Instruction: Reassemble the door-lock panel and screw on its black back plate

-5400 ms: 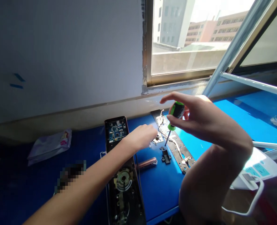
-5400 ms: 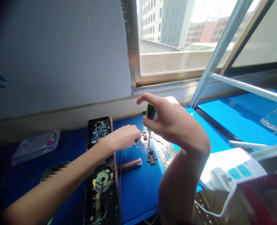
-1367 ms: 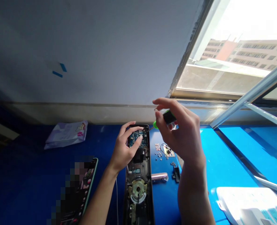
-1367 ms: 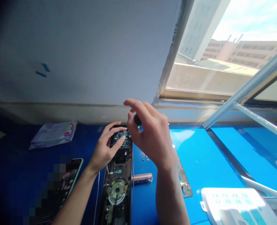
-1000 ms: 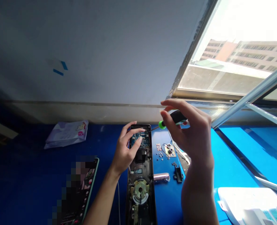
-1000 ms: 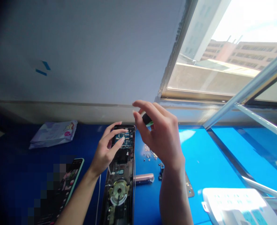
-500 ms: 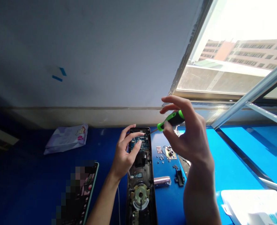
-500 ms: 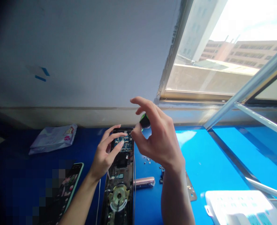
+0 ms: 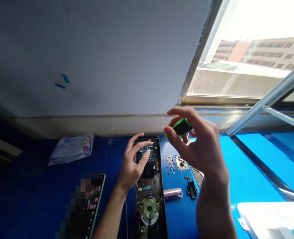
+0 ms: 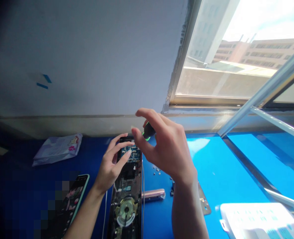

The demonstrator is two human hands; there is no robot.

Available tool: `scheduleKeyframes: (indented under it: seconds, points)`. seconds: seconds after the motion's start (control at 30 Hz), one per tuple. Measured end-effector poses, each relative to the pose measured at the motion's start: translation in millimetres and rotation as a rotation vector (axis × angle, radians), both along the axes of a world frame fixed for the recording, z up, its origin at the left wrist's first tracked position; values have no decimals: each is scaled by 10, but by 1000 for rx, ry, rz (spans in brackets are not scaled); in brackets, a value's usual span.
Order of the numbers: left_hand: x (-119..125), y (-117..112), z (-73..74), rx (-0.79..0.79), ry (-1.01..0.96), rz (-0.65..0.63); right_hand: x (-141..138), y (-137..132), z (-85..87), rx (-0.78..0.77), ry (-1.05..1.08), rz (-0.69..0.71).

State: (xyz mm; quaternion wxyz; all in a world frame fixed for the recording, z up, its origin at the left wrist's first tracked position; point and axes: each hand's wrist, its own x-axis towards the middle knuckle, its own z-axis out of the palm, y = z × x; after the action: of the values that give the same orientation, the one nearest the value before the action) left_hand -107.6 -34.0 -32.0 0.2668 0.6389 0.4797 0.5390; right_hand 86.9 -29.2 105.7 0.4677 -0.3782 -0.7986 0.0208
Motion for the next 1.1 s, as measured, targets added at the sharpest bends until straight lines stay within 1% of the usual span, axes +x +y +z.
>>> scheduleKeyframes:
  seconds: [0.2, 0.27, 0.33, 0.4, 0.5, 0.63, 0.7, 0.73, 0.83, 0.87, 0.93, 0.97, 1.03, 1.1]
  points:
    - [1, 0, 12, -5, 22, 2, 34, 24, -15, 14, 9, -6]
    - [3, -10, 27, 2, 61, 11, 51, 23, -11, 37, 30, -11]
    - [11, -20, 56, 29, 134, 58, 74, 13, -4, 49, 65, -10]
    - [30, -25, 103, 96, 240, 131, 105, -4, 4, 38, 118, 3]
    - [79, -3, 202, 255, 407, 207, 162, -33, 15, 37, 203, 31]
    - [150, 58, 334, 450, 522, 206, 242, -70, 37, 72, 287, 39]
    - [180, 68, 393, 496, 541, 188, 297, -91, 52, 89, 317, 39]
    - [195, 64, 422, 494, 549, 173, 333, -106, 62, 96, 322, 39]
    - [268, 28, 504, 446, 561, 65, 483, -188, 101, 140, 310, -18]
    - [310, 17, 529, 426, 569, 1, 544, -227, 116, 138, 302, -58]
    - [431, 9, 572, 367, 633, -167, 672, -313, 141, 99, 281, -136]
    - [508, 16, 591, 320, 700, -261, 734, -353, 151, 60, 260, -169]
    - [683, 51, 619, 188, 913, -439, 843, -411, 161, -30, 192, -211]
    - [852, 106, 630, 67, 1157, -559, 921, -433, 159, -120, 111, -213]
